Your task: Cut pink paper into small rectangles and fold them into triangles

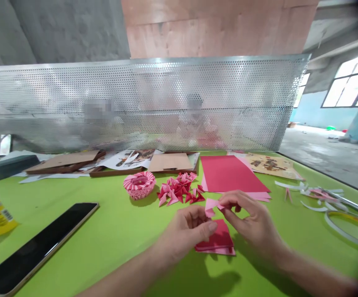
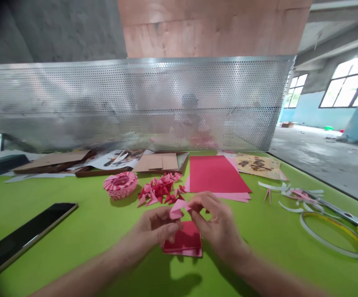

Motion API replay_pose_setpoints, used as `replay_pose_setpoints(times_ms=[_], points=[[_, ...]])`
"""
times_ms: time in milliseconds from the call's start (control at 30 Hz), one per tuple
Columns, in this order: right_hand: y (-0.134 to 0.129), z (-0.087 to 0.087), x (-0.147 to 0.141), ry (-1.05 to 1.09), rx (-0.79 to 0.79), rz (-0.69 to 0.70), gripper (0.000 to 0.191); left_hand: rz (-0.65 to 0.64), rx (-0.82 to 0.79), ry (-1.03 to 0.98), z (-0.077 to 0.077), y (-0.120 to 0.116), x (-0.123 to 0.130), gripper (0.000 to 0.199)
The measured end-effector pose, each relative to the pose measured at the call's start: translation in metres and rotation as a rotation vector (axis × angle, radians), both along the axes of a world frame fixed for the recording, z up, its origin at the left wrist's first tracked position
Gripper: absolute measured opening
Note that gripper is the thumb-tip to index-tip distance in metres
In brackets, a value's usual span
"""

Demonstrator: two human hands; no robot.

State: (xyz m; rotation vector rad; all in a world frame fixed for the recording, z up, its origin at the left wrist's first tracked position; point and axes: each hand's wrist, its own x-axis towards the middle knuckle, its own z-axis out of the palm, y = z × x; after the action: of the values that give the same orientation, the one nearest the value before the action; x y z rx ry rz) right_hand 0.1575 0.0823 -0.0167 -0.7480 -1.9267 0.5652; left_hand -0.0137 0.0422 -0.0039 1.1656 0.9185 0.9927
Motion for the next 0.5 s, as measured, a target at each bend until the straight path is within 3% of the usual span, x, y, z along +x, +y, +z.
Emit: replay_pose_setpoints(times_ms=[67, 167, 500], points=[[-0.0002, 0.0005, 0.0017, -0.03, 0.156, 0.003, 0.009, -0.083, 0.004, -0.083, -0.0008, -0.0024, 0.0026, 0.028], [-0.0022, 0.0006, 0.0035, -0.108, 0.3, 0.023, 0.015, -0.025, 0.017, -0.099, -0.0052, -0.0012, 0.0031, 0.025], [-0.0029, -0.0053, 0.0067, -0.239, 0.461, 0.022, 0.023, 0.009, 0.014, -0.207, -0.0047, 0.0019, -0.0017, 0.03]])
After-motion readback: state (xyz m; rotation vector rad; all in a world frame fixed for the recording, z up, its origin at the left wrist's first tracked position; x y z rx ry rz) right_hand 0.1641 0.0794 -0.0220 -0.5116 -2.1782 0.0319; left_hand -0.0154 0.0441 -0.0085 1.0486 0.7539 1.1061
